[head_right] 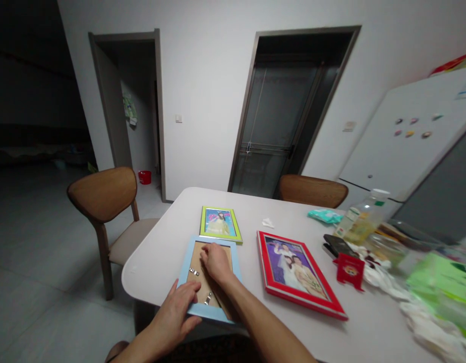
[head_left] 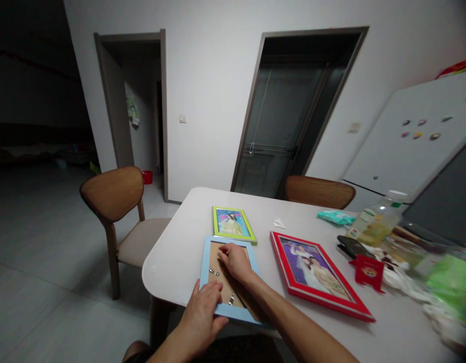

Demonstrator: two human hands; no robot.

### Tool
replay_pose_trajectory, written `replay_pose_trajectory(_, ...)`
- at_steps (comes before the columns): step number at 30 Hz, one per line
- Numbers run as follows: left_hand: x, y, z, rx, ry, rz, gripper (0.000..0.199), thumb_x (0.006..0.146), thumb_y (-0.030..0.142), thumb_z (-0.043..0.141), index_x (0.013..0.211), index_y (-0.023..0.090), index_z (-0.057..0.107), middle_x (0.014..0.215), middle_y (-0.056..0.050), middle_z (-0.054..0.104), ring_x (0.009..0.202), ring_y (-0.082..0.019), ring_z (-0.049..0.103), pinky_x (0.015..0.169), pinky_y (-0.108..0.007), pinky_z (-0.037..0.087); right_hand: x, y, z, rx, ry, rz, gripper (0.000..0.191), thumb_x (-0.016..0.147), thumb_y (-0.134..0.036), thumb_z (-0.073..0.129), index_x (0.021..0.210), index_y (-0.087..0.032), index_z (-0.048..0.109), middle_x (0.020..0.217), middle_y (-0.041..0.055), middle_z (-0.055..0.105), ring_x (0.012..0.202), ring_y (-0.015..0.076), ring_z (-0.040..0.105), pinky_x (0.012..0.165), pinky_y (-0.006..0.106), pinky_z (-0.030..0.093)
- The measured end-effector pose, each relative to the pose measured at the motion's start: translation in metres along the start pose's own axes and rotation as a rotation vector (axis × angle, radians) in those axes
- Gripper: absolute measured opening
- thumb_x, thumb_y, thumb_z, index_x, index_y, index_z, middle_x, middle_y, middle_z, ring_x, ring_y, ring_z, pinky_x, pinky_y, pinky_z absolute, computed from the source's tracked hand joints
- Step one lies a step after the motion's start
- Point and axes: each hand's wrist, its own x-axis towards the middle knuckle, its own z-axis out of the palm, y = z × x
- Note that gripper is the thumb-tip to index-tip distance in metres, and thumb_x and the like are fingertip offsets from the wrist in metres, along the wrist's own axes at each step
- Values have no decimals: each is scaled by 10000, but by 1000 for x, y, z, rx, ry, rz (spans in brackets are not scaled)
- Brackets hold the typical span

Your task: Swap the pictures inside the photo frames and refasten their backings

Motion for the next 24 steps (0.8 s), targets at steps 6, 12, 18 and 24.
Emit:
replay_pose_trajectory(6, 0, -2, 3, 26, -2, 11, 539, 650, 154, 585, 1158, 159, 405, 1211, -118, 489, 1172, -224, 377, 1024, -502, 153, 26, 16, 10, -57, 38, 154, 205, 740, -212, 451, 722, -159, 647, 736, 82, 659, 687, 155, 575, 587, 221, 332)
replay_pose_trajectory(12, 0, -1, 2, 33, -11, 10, 537, 647, 152, 558, 1162, 112, 412, 1208, -143, 487, 1166, -234, 386, 1022, -507, 159, 35, 21, 16, -80, 61, 238, 182, 732, -211, 450, 747, -162, 625, 776, 82, 654, 715, 168, 570, 586, 228, 320)
replay_pose_trajectory(18, -1, 3, -1, 51, -14, -15, 559, 646, 154, 565, 1176, 97, 398, 1207, -148, 486, 1166, -233, 385, 1028, -491, 164, 38, 27, 18, -42, 108, 271, 156, 724, -193, 457, 775, -152, 599, 759, 83, 641, 713, 168, 559, 602, 233, 320)
replay_pose_trajectory(24, -1, 7, 2, 105, -8, -28, 537, 592, 156, 626, 1102, 121, 462, 1187, -140, 505, 1144, -247, 407, 1025, -505, 149, 34, 23, 15, 74, 144, 256, 107, 683, -198, 510, 693, -143, 601, 688, 79, 637, 651, 165, 552, 567, 233, 327)
